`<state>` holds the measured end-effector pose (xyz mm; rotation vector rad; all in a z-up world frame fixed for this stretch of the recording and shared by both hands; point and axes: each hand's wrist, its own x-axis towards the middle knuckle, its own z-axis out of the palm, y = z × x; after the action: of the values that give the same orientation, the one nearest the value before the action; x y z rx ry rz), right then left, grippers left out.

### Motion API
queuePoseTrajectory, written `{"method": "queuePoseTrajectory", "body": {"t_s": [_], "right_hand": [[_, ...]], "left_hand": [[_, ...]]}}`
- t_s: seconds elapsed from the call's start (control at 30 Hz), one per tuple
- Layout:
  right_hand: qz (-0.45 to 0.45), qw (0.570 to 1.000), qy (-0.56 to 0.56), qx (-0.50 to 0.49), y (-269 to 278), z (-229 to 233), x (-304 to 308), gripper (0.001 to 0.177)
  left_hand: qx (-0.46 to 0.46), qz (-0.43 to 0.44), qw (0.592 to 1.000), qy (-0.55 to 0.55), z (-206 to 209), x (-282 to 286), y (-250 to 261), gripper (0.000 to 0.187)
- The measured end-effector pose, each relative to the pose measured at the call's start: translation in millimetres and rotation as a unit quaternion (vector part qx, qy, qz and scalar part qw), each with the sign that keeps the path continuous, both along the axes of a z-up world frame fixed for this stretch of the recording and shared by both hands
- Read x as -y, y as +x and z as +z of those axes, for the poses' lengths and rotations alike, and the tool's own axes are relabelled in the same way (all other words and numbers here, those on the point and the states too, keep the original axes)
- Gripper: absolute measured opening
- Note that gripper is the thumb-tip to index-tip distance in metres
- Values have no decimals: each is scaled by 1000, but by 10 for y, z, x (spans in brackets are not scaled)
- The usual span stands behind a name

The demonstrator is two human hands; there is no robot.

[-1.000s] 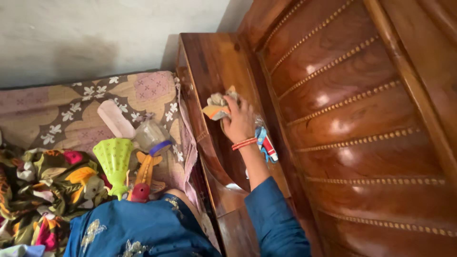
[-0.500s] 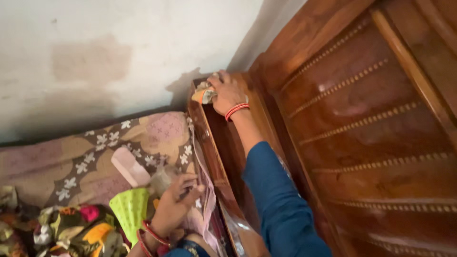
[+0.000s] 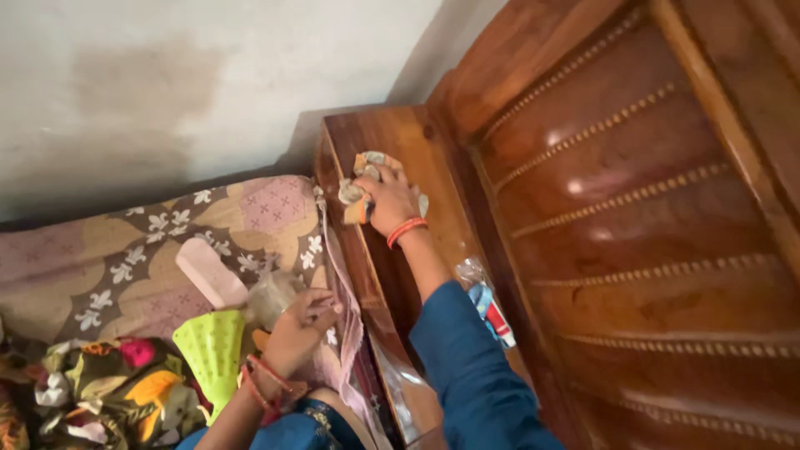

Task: The person cleans the wooden headboard and a built-in shelf unit using a cloth, moving toys and personal items to reach all surfaces.

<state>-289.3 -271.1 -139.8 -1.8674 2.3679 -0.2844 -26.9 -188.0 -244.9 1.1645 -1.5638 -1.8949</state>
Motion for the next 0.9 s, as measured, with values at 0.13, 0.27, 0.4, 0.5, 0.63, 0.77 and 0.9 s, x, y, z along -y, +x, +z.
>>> {"method": "queuePoseTrajectory", "body": {"t_s": [0.13, 0.27, 0.4, 0.5, 0.63, 0.77, 0.9], "right_hand": [[0, 1000, 30, -1, 182, 18, -617, 38], [8, 1000, 29, 1, 359, 24, -1245, 40], [17, 999, 31, -1, 520, 102, -1737, 49], [18, 999, 42, 5, 606, 196, -1898, 59], [3, 1000, 26, 0, 631, 196, -1772, 60], [-5, 1000, 14, 5, 540, 123, -1526, 64], [-15, 1000, 19, -12, 403, 78, -1047, 63]], "left_hand": [[-103, -11, 995, 3, 20, -298, -193, 42], [-49, -6, 999, 16, 231, -639, -235, 41], [-13, -22, 999, -31, 397, -794, -208, 38], [-25, -22, 999, -39, 384, -833, -239, 37], [-85, -12, 996, -5, 212, -687, -321, 38], [-89, -6, 996, -15, 180, -407, -475, 37], [17, -2, 980, -200, 549, -9, -563, 44]]}}
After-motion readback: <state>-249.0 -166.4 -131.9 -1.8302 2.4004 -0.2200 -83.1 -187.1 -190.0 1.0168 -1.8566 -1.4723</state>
